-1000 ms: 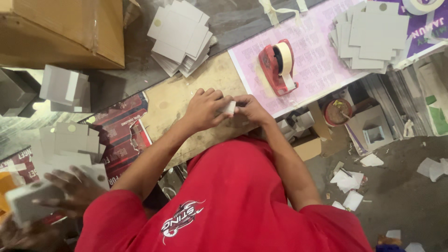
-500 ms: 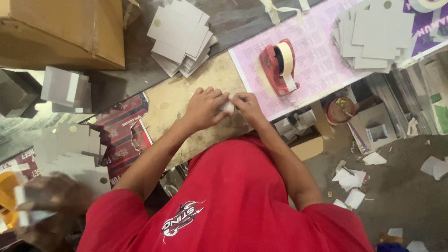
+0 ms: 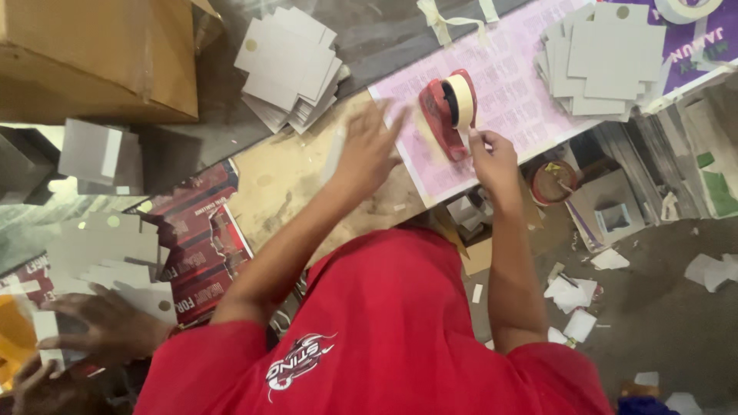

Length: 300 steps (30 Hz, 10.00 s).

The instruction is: The person assembles small white cardboard boxes at a workbench. They fold the flat pieces into shape, apply adhesive tape to secure the edges, and place the finished boxes into a larger container. The process is repeated for multiple units.

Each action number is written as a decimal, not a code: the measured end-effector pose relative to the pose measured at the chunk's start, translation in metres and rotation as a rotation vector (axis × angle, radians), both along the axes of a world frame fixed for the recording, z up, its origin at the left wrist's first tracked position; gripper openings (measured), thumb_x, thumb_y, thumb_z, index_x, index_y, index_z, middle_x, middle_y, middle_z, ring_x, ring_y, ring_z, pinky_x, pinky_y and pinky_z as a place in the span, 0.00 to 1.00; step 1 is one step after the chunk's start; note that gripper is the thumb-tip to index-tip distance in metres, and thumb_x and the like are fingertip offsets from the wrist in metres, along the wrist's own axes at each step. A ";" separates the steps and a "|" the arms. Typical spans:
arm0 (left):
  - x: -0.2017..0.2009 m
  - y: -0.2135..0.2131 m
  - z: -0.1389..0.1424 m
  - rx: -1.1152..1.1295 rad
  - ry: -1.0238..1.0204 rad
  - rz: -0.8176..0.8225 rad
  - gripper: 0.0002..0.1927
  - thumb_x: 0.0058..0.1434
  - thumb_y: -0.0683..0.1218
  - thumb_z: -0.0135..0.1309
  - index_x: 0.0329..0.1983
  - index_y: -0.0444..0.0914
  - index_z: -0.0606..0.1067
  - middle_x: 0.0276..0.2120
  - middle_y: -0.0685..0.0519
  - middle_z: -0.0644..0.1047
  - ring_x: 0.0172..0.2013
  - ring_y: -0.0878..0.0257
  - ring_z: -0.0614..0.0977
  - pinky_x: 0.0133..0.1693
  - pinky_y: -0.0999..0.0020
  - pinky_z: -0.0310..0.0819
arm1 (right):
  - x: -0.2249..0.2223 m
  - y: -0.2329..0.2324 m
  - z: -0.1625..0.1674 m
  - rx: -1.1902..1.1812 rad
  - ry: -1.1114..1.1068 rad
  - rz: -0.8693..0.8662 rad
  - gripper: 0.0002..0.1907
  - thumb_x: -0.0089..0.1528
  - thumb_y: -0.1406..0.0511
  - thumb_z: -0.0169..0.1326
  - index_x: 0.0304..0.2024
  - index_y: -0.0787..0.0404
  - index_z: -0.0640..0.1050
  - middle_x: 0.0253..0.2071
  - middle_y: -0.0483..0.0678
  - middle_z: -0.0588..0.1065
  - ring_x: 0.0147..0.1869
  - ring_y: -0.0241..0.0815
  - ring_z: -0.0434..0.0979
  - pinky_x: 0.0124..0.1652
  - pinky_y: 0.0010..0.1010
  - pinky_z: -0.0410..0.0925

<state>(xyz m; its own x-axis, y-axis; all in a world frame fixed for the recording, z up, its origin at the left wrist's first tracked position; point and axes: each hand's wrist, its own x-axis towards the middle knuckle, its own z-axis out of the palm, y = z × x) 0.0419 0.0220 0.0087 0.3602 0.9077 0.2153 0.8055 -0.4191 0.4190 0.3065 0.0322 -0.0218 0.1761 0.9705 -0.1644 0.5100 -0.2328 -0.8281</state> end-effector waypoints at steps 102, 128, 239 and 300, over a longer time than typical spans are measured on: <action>-0.076 -0.006 0.000 0.120 0.500 -0.446 0.10 0.61 0.45 0.51 0.46 0.41 0.72 0.35 0.55 0.77 0.39 0.58 0.80 0.45 0.56 0.69 | -0.100 -0.041 -0.017 0.182 0.060 0.681 0.60 0.45 0.66 0.73 0.73 0.64 0.53 0.71 0.69 0.53 0.75 0.67 0.49 0.69 0.51 0.51; -0.049 -0.046 -0.019 -0.059 0.250 -0.009 0.32 0.57 0.64 0.58 0.53 0.35 0.72 0.36 0.49 0.77 0.40 0.53 0.79 0.36 0.55 0.70 | -0.144 -0.036 -0.064 0.445 -0.097 0.633 0.67 0.43 0.67 0.75 0.75 0.65 0.48 0.73 0.62 0.55 0.75 0.66 0.52 0.71 0.52 0.53; -0.061 -0.096 -0.030 0.496 -0.054 -0.031 0.30 0.69 0.62 0.62 0.60 0.39 0.67 0.58 0.44 0.69 0.57 0.48 0.70 0.60 0.41 0.61 | -0.108 -0.011 -0.038 0.030 0.568 0.806 0.05 0.70 0.71 0.49 0.46 0.64 0.76 0.63 0.52 0.69 0.60 0.45 0.71 0.57 0.33 0.67; -0.056 -0.074 -0.007 0.075 0.158 -0.118 0.25 0.62 0.64 0.57 0.50 0.41 0.76 0.34 0.54 0.75 0.36 0.57 0.76 0.41 0.54 0.61 | -0.090 -0.056 -0.054 -0.105 0.766 0.392 0.44 0.66 0.71 0.59 0.78 0.55 0.49 0.35 0.40 0.75 0.40 0.29 0.74 0.42 0.21 0.68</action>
<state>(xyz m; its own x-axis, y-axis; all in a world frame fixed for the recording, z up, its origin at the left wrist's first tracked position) -0.0139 -0.0521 0.0017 0.4977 0.8407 0.2133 0.8022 -0.5397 0.2552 0.2169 -0.0233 -0.0757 -0.3639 0.9113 -0.1928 -0.1205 -0.2513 -0.9604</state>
